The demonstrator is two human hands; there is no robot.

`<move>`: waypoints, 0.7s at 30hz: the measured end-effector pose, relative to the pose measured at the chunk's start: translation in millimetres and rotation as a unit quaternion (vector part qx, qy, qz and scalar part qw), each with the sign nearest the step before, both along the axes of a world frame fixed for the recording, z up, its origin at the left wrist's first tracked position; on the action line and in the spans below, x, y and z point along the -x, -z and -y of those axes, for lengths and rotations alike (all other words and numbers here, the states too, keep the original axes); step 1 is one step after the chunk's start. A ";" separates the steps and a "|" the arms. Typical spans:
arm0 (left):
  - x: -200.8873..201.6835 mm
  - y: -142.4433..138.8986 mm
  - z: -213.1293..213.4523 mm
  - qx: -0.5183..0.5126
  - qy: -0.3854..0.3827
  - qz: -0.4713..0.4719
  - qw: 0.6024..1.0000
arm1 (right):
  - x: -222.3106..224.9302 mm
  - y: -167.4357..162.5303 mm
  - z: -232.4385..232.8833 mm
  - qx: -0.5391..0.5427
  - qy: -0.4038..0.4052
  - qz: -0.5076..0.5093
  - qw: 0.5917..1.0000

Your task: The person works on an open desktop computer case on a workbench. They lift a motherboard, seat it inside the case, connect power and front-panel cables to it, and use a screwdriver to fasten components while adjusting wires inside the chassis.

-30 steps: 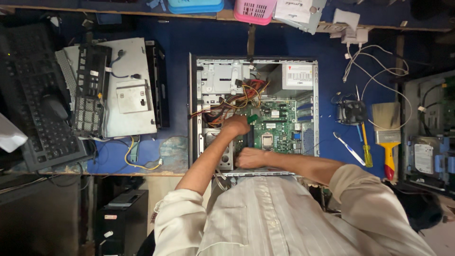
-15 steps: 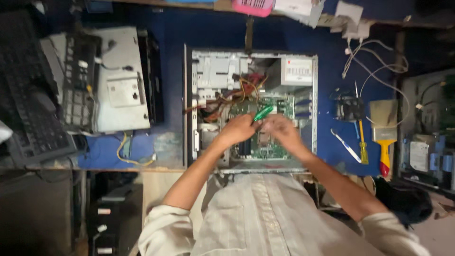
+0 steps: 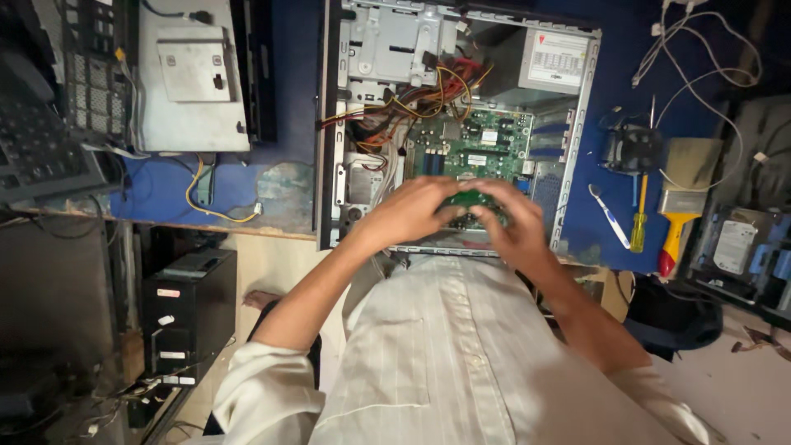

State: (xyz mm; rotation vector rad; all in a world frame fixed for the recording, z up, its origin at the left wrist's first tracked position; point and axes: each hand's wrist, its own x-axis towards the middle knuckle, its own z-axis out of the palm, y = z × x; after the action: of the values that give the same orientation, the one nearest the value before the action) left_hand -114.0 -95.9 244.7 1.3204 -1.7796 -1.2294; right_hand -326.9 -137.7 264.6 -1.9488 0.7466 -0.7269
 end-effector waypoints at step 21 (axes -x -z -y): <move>-27.6 47.8 -41.7 -0.145 -0.012 -0.121 0.982 | -22.3 42.8 -12.8 0.050 -0.194 0.007 0.980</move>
State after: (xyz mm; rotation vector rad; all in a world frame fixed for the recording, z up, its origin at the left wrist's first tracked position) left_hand -86.3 -54.2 197.0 1.2783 -1.4507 -1.6088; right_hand -304.6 -124.9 221.9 -2.0947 0.3066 -0.5450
